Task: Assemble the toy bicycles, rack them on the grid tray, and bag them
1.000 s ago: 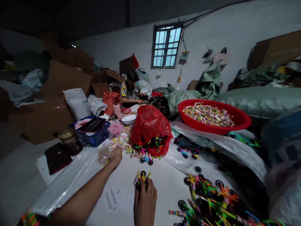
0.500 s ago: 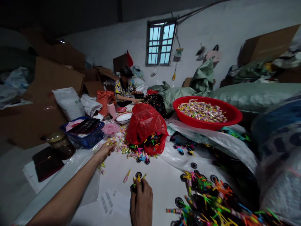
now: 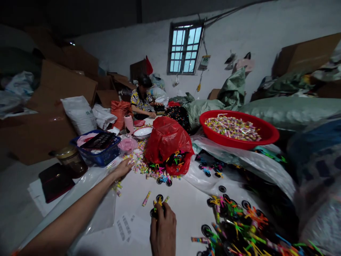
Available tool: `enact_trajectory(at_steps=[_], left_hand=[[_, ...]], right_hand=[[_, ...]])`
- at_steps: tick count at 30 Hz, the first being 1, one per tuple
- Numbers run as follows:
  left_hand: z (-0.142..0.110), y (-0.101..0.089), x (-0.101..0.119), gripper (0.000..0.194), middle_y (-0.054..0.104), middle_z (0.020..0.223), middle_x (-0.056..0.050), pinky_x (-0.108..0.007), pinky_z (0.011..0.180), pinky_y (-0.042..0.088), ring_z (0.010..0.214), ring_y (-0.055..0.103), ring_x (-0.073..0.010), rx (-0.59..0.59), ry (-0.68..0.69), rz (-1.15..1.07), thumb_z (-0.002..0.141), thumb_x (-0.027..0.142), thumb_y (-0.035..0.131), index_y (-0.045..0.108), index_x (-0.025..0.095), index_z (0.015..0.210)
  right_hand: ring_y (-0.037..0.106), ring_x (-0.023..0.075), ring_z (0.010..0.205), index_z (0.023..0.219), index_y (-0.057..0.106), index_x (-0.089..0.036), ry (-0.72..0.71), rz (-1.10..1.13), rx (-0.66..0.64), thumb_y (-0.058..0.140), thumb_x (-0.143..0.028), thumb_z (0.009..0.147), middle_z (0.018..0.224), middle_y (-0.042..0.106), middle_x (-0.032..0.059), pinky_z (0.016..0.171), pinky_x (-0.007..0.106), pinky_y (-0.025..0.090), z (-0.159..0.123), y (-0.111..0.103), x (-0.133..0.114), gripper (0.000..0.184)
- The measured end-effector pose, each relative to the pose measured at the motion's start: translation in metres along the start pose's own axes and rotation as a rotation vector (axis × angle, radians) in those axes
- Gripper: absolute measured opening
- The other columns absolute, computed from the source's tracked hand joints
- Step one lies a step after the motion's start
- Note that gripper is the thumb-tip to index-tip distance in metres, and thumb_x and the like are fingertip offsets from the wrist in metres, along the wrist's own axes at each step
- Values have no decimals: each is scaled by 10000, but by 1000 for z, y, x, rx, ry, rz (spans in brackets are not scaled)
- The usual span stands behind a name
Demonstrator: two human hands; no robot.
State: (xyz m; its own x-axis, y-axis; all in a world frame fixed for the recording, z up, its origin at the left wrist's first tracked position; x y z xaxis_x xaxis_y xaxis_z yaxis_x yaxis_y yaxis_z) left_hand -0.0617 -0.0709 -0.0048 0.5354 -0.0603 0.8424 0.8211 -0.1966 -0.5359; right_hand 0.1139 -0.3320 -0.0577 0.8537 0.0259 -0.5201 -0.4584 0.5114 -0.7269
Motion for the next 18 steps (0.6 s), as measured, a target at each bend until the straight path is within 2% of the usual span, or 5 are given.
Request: enact_trajectory(at_steps=[2, 5, 10, 15, 18], left_hand=[[5, -3, 2, 106, 626, 964, -52, -352, 888, 400, 974, 560, -201, -76, 93, 156, 785, 164, 612, 596, 151, 889], [9, 1, 3, 173, 633, 1006, -47, -313, 926, 371, 1039, 541, -206, -192, 191, 347, 732, 87, 609, 617, 190, 871], [15, 13, 1, 350, 603, 1120, -45, -278, 926, 373, 1097, 519, -207, -315, 318, 614, 748, 51, 547, 595, 242, 1036], [18, 20, 6, 419, 583, 1133, -62, -329, 888, 408, 1057, 545, -225, -386, 427, 834, 770, 13, 489, 555, 242, 1115], [12, 23, 12, 340, 564, 1141, -86, -366, 864, 433, 1028, 553, -233, -383, 458, 914, 811, 40, 494, 551, 188, 1112]], right_hand=[[442, 300, 1126, 1265, 481, -263, 12, 5, -9, 445, -320, 911, 1253, 441, 124, 934, 483, 401, 0, 2, 1, 360], [437, 305, 1130, 1262, 485, -268, 24, 5, -18, 458, -311, 904, 1257, 438, 123, 936, 483, 401, 1, 2, 2, 362], [449, 291, 1125, 1268, 479, -275, 33, 8, -39, 469, -281, 892, 1270, 439, 105, 944, 461, 406, 1, -3, -1, 377], [462, 277, 1115, 1249, 492, -272, 51, 29, -17, 502, -255, 865, 1278, 439, 96, 930, 441, 425, 0, -7, -4, 384], [441, 282, 1146, 1245, 493, -268, 75, 49, -1, 548, -247, 827, 1306, 415, 94, 944, 441, 417, 0, -7, -3, 422]])
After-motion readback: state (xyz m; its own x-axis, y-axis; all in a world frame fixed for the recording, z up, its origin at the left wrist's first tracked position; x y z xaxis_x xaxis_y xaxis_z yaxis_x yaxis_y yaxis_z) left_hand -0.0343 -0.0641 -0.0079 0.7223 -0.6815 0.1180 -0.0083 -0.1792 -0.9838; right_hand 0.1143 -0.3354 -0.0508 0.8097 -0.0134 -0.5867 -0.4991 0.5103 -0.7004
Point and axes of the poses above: each hand's wrist, its own z-axis towards the middle knuckle, its own y-axis out of the palm, x = y × z, the point moved 3 cm from there along z, towards the middle knuckle
